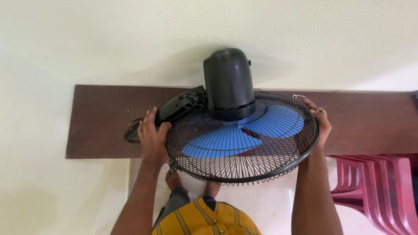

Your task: The person reassembles an electric fan on a wooden table. They attach the front grille to the fan head, secure it with a screwdriver, and then coil the power cord.

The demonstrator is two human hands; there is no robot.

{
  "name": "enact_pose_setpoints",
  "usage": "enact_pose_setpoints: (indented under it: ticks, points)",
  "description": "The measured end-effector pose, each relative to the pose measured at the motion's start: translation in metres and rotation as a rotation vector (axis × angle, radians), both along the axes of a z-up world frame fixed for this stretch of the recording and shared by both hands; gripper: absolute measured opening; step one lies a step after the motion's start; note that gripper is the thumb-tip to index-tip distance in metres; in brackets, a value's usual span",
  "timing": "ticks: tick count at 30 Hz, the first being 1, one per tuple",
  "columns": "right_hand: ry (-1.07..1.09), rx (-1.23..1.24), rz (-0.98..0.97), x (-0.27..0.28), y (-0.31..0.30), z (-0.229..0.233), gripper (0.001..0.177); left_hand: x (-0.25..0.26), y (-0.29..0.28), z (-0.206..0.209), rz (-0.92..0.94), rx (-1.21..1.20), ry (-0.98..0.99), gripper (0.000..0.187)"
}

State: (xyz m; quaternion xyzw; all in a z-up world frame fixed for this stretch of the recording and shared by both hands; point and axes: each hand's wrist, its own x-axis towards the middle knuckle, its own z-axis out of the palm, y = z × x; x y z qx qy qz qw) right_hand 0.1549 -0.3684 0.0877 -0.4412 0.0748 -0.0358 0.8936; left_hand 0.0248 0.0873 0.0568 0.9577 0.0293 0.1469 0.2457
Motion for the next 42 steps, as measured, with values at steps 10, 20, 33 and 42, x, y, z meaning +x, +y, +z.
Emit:
enact_pose_setpoints:
  ticks: [10, 20, 33, 42]
  points:
    - [-0.165, -0.452, -0.101, -0.003, 0.004, 0.007, 0.02, -0.002, 0.015, -0.007, -0.024, 0.056, 0.038, 0.042]
    - [0.327, -0.342, -0.317, 0.004, 0.015, 0.032, 0.021, 0.004, 0.028, 0.01, -0.147, -0.132, 0.11, 0.075]
    - [0.416, -0.218, -0.4, -0.007, 0.063, 0.082, 0.021, 0.021, 0.039, 0.036, -0.146, -0.227, 0.595, 0.138]
    - [0.486, -0.226, -0.484, 0.004, 0.084, 0.083, 0.018, 0.03, 0.049, 0.038, -0.167, -0.627, 0.657, 0.116]
